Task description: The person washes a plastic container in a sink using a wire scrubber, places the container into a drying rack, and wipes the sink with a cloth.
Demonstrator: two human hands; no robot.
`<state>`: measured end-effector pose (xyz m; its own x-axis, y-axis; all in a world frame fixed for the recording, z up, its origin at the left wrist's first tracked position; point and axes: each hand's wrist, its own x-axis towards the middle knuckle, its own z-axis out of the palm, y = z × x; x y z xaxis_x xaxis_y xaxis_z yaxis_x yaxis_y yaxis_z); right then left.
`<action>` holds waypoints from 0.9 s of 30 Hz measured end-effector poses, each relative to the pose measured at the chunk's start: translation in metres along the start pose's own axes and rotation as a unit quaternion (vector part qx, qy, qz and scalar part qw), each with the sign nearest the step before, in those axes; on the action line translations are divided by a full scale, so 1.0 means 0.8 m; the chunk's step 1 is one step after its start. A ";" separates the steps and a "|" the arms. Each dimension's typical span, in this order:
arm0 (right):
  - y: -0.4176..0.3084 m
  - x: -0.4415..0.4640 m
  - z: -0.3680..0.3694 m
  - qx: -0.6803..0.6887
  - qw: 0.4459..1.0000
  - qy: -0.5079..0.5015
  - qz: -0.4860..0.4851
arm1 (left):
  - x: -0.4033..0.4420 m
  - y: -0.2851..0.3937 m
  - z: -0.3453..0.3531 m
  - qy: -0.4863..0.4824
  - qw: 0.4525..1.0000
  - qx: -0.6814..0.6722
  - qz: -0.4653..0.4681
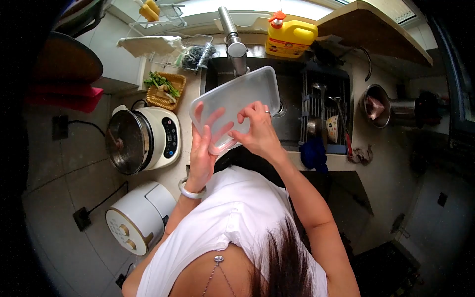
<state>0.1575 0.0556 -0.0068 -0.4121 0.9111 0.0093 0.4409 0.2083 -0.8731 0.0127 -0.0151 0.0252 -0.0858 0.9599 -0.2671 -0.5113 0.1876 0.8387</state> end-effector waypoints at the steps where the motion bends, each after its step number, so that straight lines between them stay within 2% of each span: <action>1: 0.000 0.000 0.000 -0.007 1.000 0.002 -0.001 | 0.001 0.000 0.001 -0.002 1.000 -0.005 0.004; 2: -0.005 -0.004 0.006 -0.010 0.999 0.003 -0.043 | 0.002 -0.001 0.002 -0.004 1.000 -0.012 0.008; 5: -0.018 -0.007 0.011 0.021 0.999 -0.014 -0.021 | 0.003 -0.002 -0.003 -0.010 1.000 -0.017 0.019; 8: 0.010 -0.001 0.002 -0.058 0.998 0.031 -0.019 | -0.001 -0.003 -0.003 0.007 1.000 0.015 0.008; 14: -0.011 -0.007 0.008 0.018 1.000 -0.007 -0.024 | 0.000 0.000 -0.001 -0.006 1.000 -0.019 0.017; 16: 0.019 -0.001 -0.001 -0.040 0.998 0.033 -0.023 | -0.003 0.000 -0.004 0.002 1.000 0.003 0.007; 18: 0.033 0.002 -0.018 -0.044 0.998 0.029 0.036 | -0.004 -0.001 -0.004 0.010 1.000 0.023 -0.003; 20: 0.032 -0.001 -0.012 -0.021 0.999 0.037 -0.015 | -0.005 -0.003 0.000 0.004 1.000 0.019 0.000; 22: 0.005 -0.005 -0.010 -0.001 1.000 -0.010 0.012 | -0.004 0.001 0.001 -0.002 1.000 0.009 0.002; 23: 0.013 -0.004 -0.013 -0.001 1.000 0.010 -0.008 | -0.004 0.003 0.000 -0.007 1.000 0.000 0.004; 26: 0.040 0.004 -0.025 -0.048 0.997 0.039 0.040 | -0.005 -0.001 0.000 0.005 1.000 0.015 -0.006; 27: 0.035 0.001 -0.021 -0.025 0.999 0.027 0.014 | -0.003 -0.001 0.002 0.005 1.000 0.014 -0.005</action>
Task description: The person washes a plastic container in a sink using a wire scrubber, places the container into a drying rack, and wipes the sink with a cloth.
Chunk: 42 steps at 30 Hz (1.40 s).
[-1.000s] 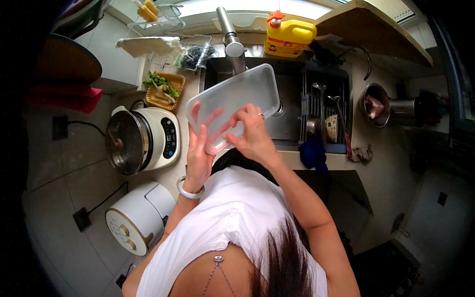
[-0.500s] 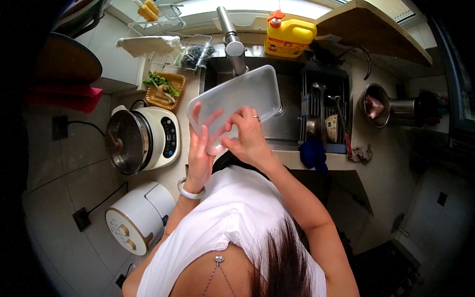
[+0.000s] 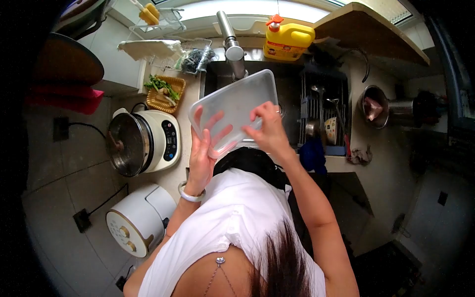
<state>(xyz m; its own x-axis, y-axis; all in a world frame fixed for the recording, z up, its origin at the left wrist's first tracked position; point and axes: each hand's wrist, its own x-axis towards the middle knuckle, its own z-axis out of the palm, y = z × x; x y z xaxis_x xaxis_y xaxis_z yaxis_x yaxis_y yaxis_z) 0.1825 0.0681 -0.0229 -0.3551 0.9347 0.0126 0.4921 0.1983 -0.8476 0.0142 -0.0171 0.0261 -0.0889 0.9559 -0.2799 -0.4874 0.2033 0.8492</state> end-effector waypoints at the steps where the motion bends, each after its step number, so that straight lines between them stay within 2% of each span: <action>1: -0.006 -0.004 0.004 0.022 0.999 -0.012 -0.025 | 0.001 0.001 0.002 -0.006 1.000 -0.010 0.003; 5: 0.003 -0.002 0.004 -0.036 0.998 0.026 -0.044 | -0.001 0.005 0.002 -0.017 1.000 -0.004 -0.004; 7: -0.002 -0.005 -0.004 -0.077 0.995 0.052 -0.023 | -0.002 -0.002 0.001 -0.019 1.000 -0.011 -0.012; 9: -0.020 -0.018 0.010 -0.011 0.998 0.004 -0.066 | -0.001 -0.010 0.004 -0.014 1.000 -0.018 -0.020; 11: -0.018 -0.019 0.009 0.003 0.998 -0.027 -0.050 | 0.003 -0.010 0.004 -0.043 0.998 -0.039 -0.015; 13: 0.010 -0.013 -0.002 -0.068 0.996 0.057 -0.014 | 0.003 -0.007 0.003 -0.034 0.999 -0.027 -0.024; 14: 0.013 -0.016 -0.006 -0.043 0.997 0.060 0.019 | 0.003 -0.005 0.003 -0.024 0.999 -0.018 -0.032; 17: -0.019 -0.028 0.012 0.009 0.999 0.020 -0.047 | 0.009 -0.015 0.005 -0.058 0.995 -0.074 -0.042; 19: -0.010 -0.024 0.002 -0.027 0.998 0.021 -0.053 | 0.014 -0.021 0.003 -0.054 0.993 -0.086 -0.060; 22: 0.038 -0.017 -0.022 -0.223 0.968 0.118 -0.008 | 0.016 -0.037 -0.017 -0.035 0.989 -0.110 -0.098; 25: 0.094 -0.020 -0.050 -0.195 0.961 0.192 0.033 | 0.032 -0.048 -0.043 -0.028 0.981 -0.132 -0.143; 27: 0.125 -0.019 -0.054 0.014 0.974 0.170 0.150 | 0.045 -0.061 -0.063 -0.029 0.975 -0.141 -0.169; 28: 0.126 -0.021 -0.056 0.124 0.961 0.088 0.230 | 0.056 -0.069 -0.070 -0.047 0.976 -0.107 -0.182; 29: 0.128 -0.024 -0.056 0.125 0.961 0.088 0.230 | 0.067 -0.077 -0.076 -0.065 0.976 -0.073 -0.194; 30: 0.132 -0.027 -0.054 0.313 0.911 0.019 0.268 | 0.078 -0.075 -0.071 -0.067 0.974 -0.044 -0.213; 31: 0.135 -0.030 -0.052 0.487 0.821 -0.052 0.294 | 0.098 -0.095 -0.084 -0.066 0.974 -0.044 -0.214; 32: 0.135 -0.030 -0.048 0.482 0.827 -0.048 0.285 | 0.124 -0.132 -0.108 -0.049 0.971 0.196 -0.126; 33: 0.141 -0.030 -0.044 0.482 0.827 -0.050 0.285 | 0.150 -0.152 -0.121 -0.029 0.906 0.422 -0.031; 35: 0.158 -0.034 -0.035 0.502 0.816 0.017 0.287 | 0.192 -0.135 -0.106 0.029 0.859 0.502 0.095; 37: 0.173 -0.032 -0.025 0.517 0.803 0.046 0.295 | 0.251 -0.132 -0.099 0.028 0.828 0.501 0.249; 39: 0.183 -0.027 -0.013 0.531 0.788 0.077 0.302 | 0.314 -0.137 -0.101 -0.003 0.792 0.538 0.288; 41: 0.190 -0.018 0.001 0.552 0.763 0.103 0.321 | 0.346 -0.125 -0.073 -0.052 0.828 0.455 0.323; 42: 0.194 -0.013 0.008 0.551 0.758 0.107 0.333 | 0.362 -0.119 -0.067 -0.086 0.816 0.471 0.322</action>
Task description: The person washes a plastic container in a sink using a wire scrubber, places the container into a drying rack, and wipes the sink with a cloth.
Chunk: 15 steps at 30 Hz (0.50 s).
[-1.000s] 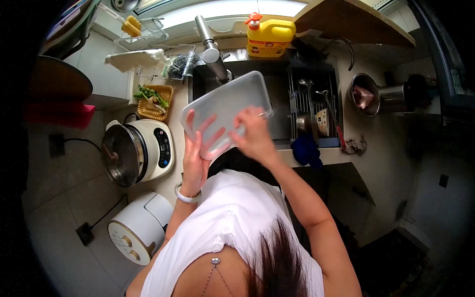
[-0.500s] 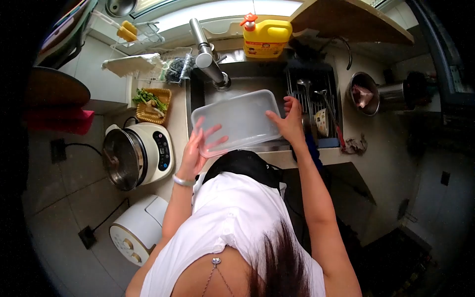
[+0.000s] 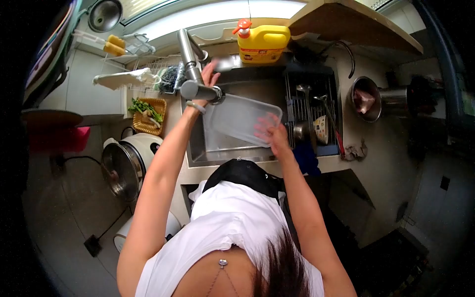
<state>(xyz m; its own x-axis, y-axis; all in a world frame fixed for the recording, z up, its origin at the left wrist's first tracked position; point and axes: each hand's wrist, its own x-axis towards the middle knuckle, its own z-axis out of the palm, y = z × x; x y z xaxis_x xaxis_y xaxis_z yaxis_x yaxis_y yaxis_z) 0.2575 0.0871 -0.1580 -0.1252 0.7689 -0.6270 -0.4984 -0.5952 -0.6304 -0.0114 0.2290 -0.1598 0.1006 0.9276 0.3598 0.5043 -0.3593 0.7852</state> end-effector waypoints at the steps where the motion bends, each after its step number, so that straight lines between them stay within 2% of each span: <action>1: 0.006 0.008 0.000 0.002 1.000 0.001 0.000 | 0.015 -0.019 0.011 0.010 0.999 -0.001 0.038; 4: 0.018 0.025 0.002 0.004 1.000 -0.021 0.019 | 0.027 -0.035 0.018 -0.040 0.991 0.077 0.097; 7: 0.027 0.042 0.004 0.028 0.999 -0.031 0.030 | 0.030 -0.026 0.009 -0.096 0.992 0.067 0.044; 10: 0.025 0.052 0.008 0.035 0.998 -0.038 0.044 | 0.025 -0.021 0.005 -0.091 0.989 0.085 0.084; 15: 0.024 0.065 0.013 0.034 0.996 -0.043 0.066 | 0.021 -0.014 0.001 -0.107 0.989 0.071 0.072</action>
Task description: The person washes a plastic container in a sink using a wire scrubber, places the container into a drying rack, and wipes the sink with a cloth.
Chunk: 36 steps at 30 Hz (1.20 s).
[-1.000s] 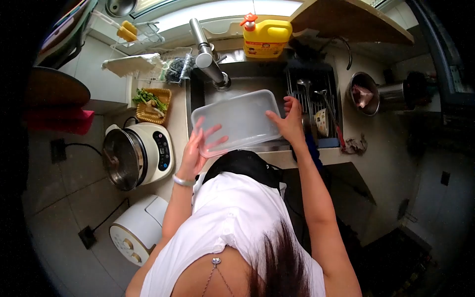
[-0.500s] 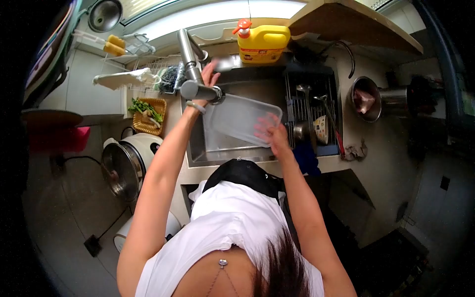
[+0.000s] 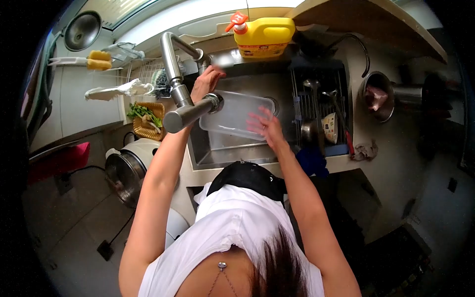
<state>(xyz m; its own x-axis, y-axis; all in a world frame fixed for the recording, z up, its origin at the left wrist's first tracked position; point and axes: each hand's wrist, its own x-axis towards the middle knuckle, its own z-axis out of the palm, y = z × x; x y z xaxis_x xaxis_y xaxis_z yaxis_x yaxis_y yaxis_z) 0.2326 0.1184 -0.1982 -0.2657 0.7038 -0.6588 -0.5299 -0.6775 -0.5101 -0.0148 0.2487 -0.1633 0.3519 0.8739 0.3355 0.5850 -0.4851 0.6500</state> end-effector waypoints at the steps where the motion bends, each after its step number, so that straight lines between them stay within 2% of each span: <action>1: 0.000 0.000 0.000 -0.005 1.000 -0.003 -0.002 | -0.001 -0.001 -0.001 -0.005 1.000 -0.013 -0.002; 10: -0.002 -0.005 -0.003 0.019 1.000 -0.004 -0.025 | -0.001 0.005 -0.006 -0.018 0.999 -0.027 0.002; 12: -0.011 -0.015 -0.006 0.013 0.999 0.007 -0.032 | -0.010 0.040 -0.013 0.077 0.992 -0.098 -0.029; 14: -0.020 -0.020 -0.011 0.008 0.999 0.017 -0.043 | -0.051 0.022 0.005 0.085 0.986 -0.107 -0.091; 16: -0.026 -0.027 -0.023 -0.026 0.997 0.030 -0.062 | -0.090 0.036 0.014 0.061 0.971 -0.116 -0.202; 18: -0.029 -0.026 -0.037 -0.026 0.997 0.028 -0.062 | -0.126 0.006 0.052 0.011 0.927 -0.288 -0.238; 19: -0.029 -0.022 -0.044 -0.027 0.997 0.022 -0.062 | -0.142 0.012 0.053 -0.080 0.748 -0.520 -0.404; 20: -0.026 -0.015 -0.048 -0.026 0.997 0.025 -0.063 | -0.151 0.017 0.059 -0.083 0.747 -0.521 -0.404; 21: -0.017 -0.002 -0.054 -0.336 0.896 0.190 -0.219 | -0.126 0.056 0.045 -0.054 0.707 -0.579 -0.403; 22: -0.009 0.004 -0.055 -0.593 0.654 0.325 -0.338 | -0.111 0.080 0.040 -0.026 0.662 -0.633 -0.400; 24: -0.026 -0.018 0.005 -0.667 0.476 0.415 -0.395 | -0.111 0.081 0.051 -0.029 0.677 -0.620 -0.396; 26: -0.017 -0.016 0.029 -0.515 0.741 0.246 -0.353 | -0.114 0.084 0.060 0.018 0.632 -0.652 -0.419; 28: -0.001 -0.017 0.067 -0.322 0.916 0.155 -0.183 | -0.111 0.098 0.058 0.028 0.628 -0.652 -0.425; 29: 0.010 -0.014 0.076 -0.320 0.916 0.156 -0.183 | -0.114 0.099 0.060 0.027 0.640 -0.657 -0.398; 31: 0.028 -0.008 0.086 -0.437 0.849 0.128 -0.267 | -0.115 0.106 0.064 0.027 0.652 -0.661 -0.370; 32: 0.031 -0.002 0.087 -0.436 0.850 0.128 -0.267 | -0.115 0.111 0.068 0.043 0.652 -0.669 -0.356; 34: 0.024 0.007 0.097 -0.479 0.799 0.201 -0.303 | -0.117 0.126 0.071 0.061 0.652 -0.674 -0.343; 35: 0.015 0.018 0.095 -0.444 0.838 0.185 -0.259 | -0.120 0.134 0.071 0.064 0.645 -0.668 -0.365; 36: 0.010 0.017 0.097 -0.443 0.839 0.183 -0.258 | -0.121 0.140 0.070 0.065 0.638 -0.662 -0.388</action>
<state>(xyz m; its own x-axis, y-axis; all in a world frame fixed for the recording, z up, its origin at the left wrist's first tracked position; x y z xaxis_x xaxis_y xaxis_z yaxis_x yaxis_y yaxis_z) 0.1620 0.1390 -0.1681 0.1658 0.9493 -0.2672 0.3505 -0.3100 -0.8838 0.0576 0.1075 -0.1612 0.2177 0.8713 -0.4399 -0.6144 0.4725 0.6319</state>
